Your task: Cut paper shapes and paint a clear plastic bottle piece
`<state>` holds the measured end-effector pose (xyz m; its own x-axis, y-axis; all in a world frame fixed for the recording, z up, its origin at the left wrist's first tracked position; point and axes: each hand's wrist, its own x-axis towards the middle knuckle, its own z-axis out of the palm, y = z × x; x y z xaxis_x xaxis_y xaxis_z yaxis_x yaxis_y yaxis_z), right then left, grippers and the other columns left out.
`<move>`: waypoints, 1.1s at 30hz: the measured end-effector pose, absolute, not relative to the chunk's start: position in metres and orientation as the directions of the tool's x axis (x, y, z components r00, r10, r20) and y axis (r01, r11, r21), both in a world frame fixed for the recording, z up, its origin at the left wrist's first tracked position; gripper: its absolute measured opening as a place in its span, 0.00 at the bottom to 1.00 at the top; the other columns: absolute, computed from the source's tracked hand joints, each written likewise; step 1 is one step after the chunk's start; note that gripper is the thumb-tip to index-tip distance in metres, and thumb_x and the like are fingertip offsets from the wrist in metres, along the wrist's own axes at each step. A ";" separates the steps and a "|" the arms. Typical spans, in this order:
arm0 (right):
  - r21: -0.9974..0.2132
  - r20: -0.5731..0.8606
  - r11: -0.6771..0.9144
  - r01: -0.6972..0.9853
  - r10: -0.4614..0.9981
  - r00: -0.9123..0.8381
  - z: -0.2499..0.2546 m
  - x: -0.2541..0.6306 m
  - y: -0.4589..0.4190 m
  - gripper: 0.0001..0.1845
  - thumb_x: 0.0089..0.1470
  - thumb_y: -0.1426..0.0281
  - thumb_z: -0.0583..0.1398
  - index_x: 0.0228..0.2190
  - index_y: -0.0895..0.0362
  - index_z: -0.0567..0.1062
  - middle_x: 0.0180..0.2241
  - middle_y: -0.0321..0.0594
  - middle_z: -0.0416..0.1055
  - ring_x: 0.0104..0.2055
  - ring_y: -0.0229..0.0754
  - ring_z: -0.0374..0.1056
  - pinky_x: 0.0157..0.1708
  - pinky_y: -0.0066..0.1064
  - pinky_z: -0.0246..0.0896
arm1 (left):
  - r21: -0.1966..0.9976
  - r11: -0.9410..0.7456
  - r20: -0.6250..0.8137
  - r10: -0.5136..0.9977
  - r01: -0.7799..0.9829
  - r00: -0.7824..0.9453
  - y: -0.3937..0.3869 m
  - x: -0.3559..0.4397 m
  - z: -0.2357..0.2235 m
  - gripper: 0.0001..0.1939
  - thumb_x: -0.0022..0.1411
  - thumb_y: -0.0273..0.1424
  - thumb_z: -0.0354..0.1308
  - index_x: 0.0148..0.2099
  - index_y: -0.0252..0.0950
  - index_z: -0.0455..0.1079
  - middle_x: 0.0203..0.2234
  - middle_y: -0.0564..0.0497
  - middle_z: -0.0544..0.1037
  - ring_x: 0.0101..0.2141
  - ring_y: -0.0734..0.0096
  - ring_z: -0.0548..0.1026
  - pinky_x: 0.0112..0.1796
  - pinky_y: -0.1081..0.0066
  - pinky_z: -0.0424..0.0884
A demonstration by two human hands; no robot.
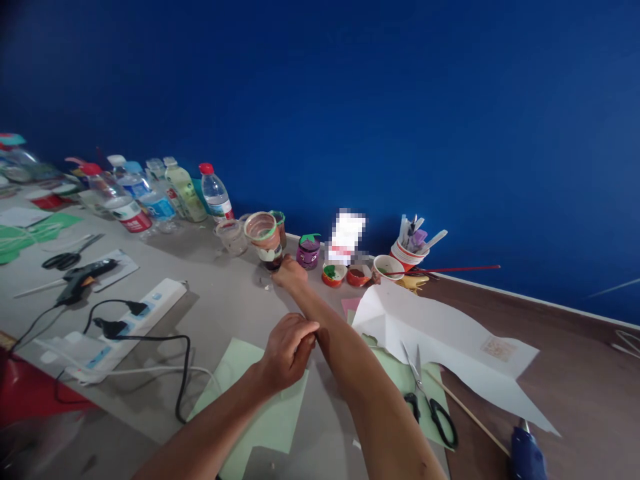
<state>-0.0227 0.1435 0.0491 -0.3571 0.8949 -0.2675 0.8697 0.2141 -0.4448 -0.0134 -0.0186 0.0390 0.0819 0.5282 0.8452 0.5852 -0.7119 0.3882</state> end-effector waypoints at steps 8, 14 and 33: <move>-0.463 -0.291 0.207 0.862 0.883 -0.369 0.048 -0.022 0.149 0.33 0.49 0.70 0.64 0.56 0.60 0.63 0.46 0.51 0.77 0.48 0.54 0.74 0.41 0.35 0.67 | 0.392 -0.707 0.839 0.537 0.589 0.087 -0.018 -0.013 0.037 0.13 0.65 0.21 0.48 0.50 0.34 0.65 0.24 0.51 0.73 0.26 0.68 0.69 0.30 0.66 0.69; -0.473 -0.306 0.223 0.852 0.866 -0.396 0.044 -0.023 0.154 0.31 0.53 0.71 0.65 0.57 0.63 0.64 0.48 0.52 0.75 0.48 0.52 0.73 0.42 0.35 0.69 | 0.406 -0.706 0.827 0.554 0.581 0.095 -0.018 -0.014 0.034 0.14 0.65 0.21 0.47 0.51 0.34 0.65 0.23 0.51 0.72 0.26 0.67 0.68 0.31 0.66 0.68; -0.439 -0.379 0.221 0.871 0.833 -0.403 0.064 -0.017 0.151 0.19 0.62 0.64 0.60 0.52 0.58 0.70 0.51 0.45 0.70 0.48 0.47 0.71 0.46 0.44 0.70 | 0.419 -0.708 0.814 0.570 0.569 0.110 -0.019 -0.014 0.035 0.15 0.65 0.21 0.46 0.53 0.34 0.63 0.25 0.51 0.74 0.27 0.66 0.70 0.32 0.65 0.68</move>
